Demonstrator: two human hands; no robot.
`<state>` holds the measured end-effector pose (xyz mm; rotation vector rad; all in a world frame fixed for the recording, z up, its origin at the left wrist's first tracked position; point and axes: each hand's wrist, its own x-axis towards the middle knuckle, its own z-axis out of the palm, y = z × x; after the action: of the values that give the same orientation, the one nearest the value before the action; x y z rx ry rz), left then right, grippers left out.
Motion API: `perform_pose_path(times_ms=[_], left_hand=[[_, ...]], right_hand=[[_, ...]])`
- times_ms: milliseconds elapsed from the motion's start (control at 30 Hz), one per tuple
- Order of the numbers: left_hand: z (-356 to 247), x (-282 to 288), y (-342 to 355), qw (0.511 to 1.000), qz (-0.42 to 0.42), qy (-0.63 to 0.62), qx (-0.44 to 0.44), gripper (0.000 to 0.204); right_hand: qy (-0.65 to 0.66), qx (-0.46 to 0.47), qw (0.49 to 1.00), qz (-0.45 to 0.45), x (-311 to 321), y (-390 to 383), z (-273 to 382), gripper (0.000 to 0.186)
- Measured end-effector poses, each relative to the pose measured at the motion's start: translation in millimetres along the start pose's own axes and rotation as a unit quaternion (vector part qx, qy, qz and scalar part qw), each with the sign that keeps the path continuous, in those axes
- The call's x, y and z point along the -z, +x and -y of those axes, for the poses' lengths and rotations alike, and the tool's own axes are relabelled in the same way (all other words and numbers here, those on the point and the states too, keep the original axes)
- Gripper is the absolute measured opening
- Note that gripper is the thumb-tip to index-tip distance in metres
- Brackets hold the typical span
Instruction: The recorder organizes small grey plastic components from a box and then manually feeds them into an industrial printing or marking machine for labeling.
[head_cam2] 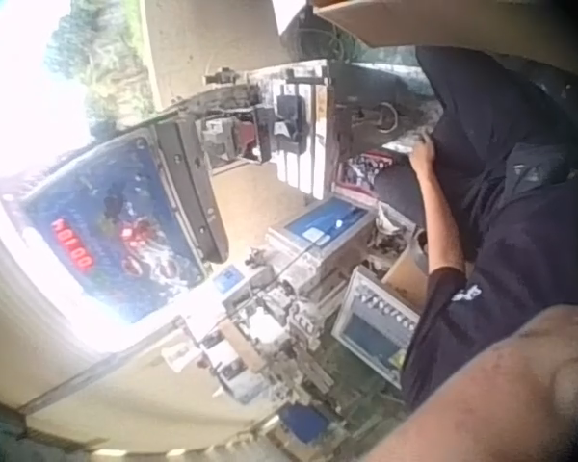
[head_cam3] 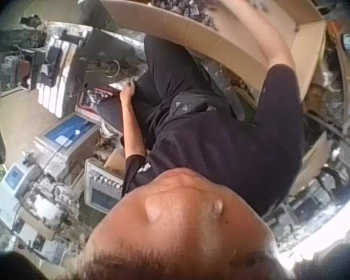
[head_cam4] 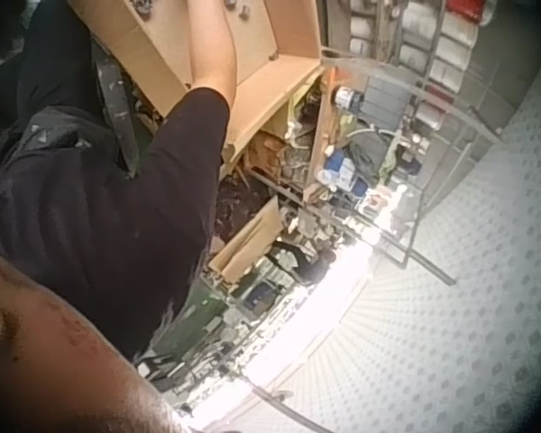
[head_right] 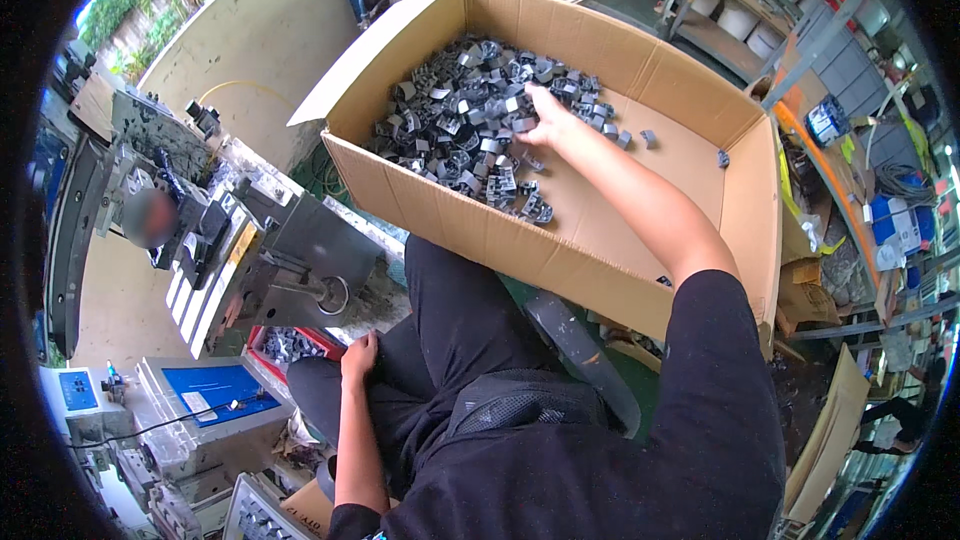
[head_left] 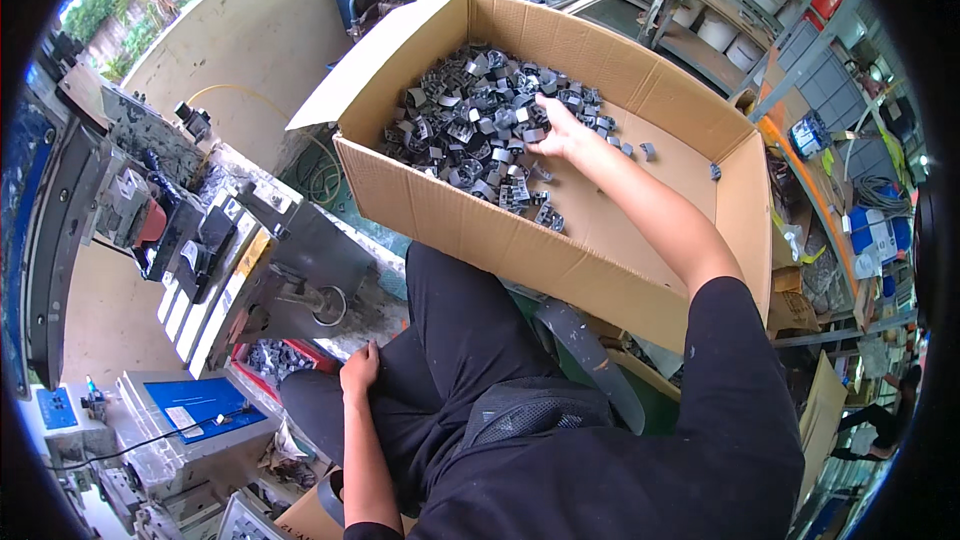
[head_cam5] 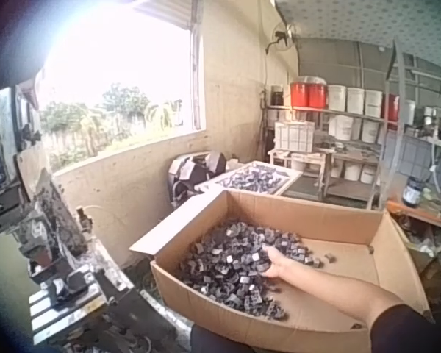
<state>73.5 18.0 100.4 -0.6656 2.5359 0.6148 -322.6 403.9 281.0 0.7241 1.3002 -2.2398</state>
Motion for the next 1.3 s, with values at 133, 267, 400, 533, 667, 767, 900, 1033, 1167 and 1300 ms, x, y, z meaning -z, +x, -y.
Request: perform_pose_path(times_ms=[133,267,400,533,667,767,900,1033,1167,1300], left_hand=[[2.1,0.3,4.0,1.000,0.011,0.009,0.011,0.060],[5.3,-2.0,2.5,1.000,0.009,0.008,0.020,0.060],[6.4,0.2,2.0,0.999,0.008,-0.007,0.037,0.060],[3.0,2.1,-1.5,0.999,0.012,-0.011,0.040,0.060],[6.8,1.3,-3.4,0.999,0.007,-0.016,0.040,0.060],[10.0,0.0,-6.7,0.999,-0.005,-0.016,0.047,0.061],[10.3,-1.2,-2.9,0.999,-0.002,-0.016,0.033,0.062],[9.0,0.1,-4.8,0.999,0.003,-0.008,0.039,0.063],[3.2,-2.1,-1.4,1.000,-0.001,-0.005,0.025,0.062],[8.5,-2.8,-5.6,0.999,-0.013,-0.007,0.039,0.061]], right_hand=[[0.030,0.073,0.990,0.114,-20.8,16.2,38.1,0.035],[0.009,0.091,0.986,0.140,-60.9,7.4,81.9,0.049],[-0.066,0.116,0.981,0.140,-63.4,-3.5,95.3,0.069],[-0.310,0.352,0.882,0.044,4.4,-1.2,110.7,0.059],[-0.689,0.455,0.546,-0.145,129.0,-3.6,126.0,0.037],[-0.756,0.428,0.458,-0.190,206.3,-38.1,117.6,0.033],[-0.767,0.407,0.424,-0.257,289.2,-84.2,134.9,0.032],[-0.756,0.295,0.458,-0.363,323.0,-87.9,128.4,0.036],[-0.684,0.234,0.522,-0.452,325.2,-50.5,102.2,0.051],[-0.630,0.275,0.489,-0.538,280.5,-17.2,72.6,0.047]])
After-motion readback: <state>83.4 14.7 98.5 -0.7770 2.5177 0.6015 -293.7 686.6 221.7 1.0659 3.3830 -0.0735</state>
